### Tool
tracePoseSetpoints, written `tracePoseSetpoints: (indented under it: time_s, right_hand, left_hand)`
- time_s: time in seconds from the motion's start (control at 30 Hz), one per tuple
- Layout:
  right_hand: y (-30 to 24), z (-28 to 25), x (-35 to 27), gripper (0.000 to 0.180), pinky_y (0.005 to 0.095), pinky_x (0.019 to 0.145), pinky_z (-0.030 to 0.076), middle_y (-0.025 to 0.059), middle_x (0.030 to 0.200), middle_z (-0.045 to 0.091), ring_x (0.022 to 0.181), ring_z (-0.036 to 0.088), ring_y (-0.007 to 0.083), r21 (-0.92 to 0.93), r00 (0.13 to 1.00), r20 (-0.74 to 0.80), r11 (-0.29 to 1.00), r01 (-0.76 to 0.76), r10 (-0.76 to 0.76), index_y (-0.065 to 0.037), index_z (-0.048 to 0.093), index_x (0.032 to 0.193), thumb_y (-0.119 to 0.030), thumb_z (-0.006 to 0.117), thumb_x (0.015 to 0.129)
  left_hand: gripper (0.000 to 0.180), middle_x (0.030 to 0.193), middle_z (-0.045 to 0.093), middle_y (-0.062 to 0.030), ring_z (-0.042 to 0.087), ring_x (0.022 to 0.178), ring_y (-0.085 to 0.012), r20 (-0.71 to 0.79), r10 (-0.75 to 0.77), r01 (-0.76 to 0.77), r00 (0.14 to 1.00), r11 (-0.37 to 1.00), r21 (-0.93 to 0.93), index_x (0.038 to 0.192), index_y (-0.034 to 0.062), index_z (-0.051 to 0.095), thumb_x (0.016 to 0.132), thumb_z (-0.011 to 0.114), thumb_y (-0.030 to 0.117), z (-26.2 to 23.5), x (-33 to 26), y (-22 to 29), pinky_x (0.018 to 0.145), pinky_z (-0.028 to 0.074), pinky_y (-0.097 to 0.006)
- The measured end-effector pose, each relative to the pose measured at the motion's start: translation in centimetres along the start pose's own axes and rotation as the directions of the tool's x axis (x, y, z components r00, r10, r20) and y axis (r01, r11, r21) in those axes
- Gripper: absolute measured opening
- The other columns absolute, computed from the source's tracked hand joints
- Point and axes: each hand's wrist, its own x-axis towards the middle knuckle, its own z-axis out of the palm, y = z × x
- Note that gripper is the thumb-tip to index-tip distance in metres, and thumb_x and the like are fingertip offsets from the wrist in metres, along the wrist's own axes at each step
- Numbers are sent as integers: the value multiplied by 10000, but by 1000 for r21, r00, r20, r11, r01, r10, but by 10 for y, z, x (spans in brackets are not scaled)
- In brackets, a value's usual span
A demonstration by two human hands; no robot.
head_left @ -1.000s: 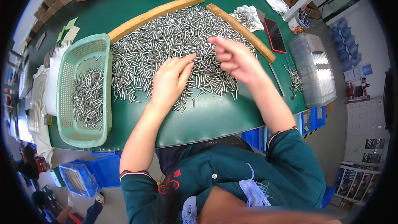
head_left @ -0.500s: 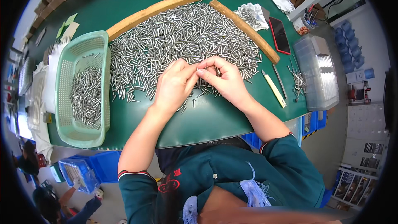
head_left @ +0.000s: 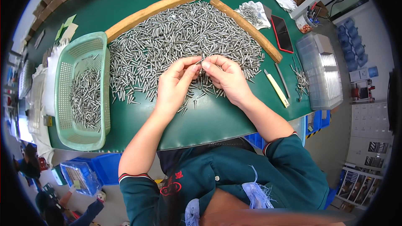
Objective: Inspecting and sorting small metal pins on a workbench in a manufacturing setting.
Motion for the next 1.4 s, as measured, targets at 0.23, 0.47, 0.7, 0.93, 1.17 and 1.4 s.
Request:
tracePoseSetpoints:
  time_s: [0.23,0.47,0.7,0.93,1.17,1.4]
  right_hand:
    - [4,-2,2,147,137,425,255,-34,782,574,514,372,-17,-10,1000,1,1000,7,-7,-52,570,935,-182,545,872]
    - [3,-2,0,176,140,419,253,-30,784,585,500,361,-20,-8,999,-8,999,-32,32,-50,569,975,-190,547,871]
    - [3,2,1,193,144,400,234,-39,742,575,472,338,-15,27,999,-29,999,-19,20,-53,575,987,-202,557,865]
    - [6,-4,2,195,146,390,214,-38,698,559,452,319,-17,-39,998,-20,997,-68,68,-60,583,948,-227,583,849]
    - [4,-3,2,174,144,389,211,-22,741,579,458,330,-21,-5,999,7,999,-39,39,-51,565,962,-175,583,841]
    - [1,-2,1,169,135,405,223,-9,767,589,484,359,-23,0,999,25,1000,-20,20,-42,562,965,-154,579,839]
  left_hand:
    - [148,938,584,-63,581,847,-111,-12,-29,25,1000,969,-245,992,-9,513,852,535,35,3,1,-5,722,474,-226]
    - [128,920,581,-56,583,845,-116,5,-96,93,995,944,-316,969,4,523,847,543,36,2,1,-6,692,478,-228]
    - [117,916,582,-45,582,841,-111,10,-132,126,991,923,-364,957,12,525,844,546,35,1,2,-4,673,472,-214]
    - [124,891,582,-29,564,780,-82,-11,-108,104,994,976,-192,954,29,530,837,565,51,3,-1,0,621,459,-187]
    - [118,872,575,-42,559,776,-91,0,-160,151,987,932,-330,948,11,528,838,555,43,0,1,3,612,474,-203]
    - [116,868,573,-54,563,774,-100,39,-218,217,975,906,-363,944,4,527,834,553,33,-1,2,5,611,487,-208]
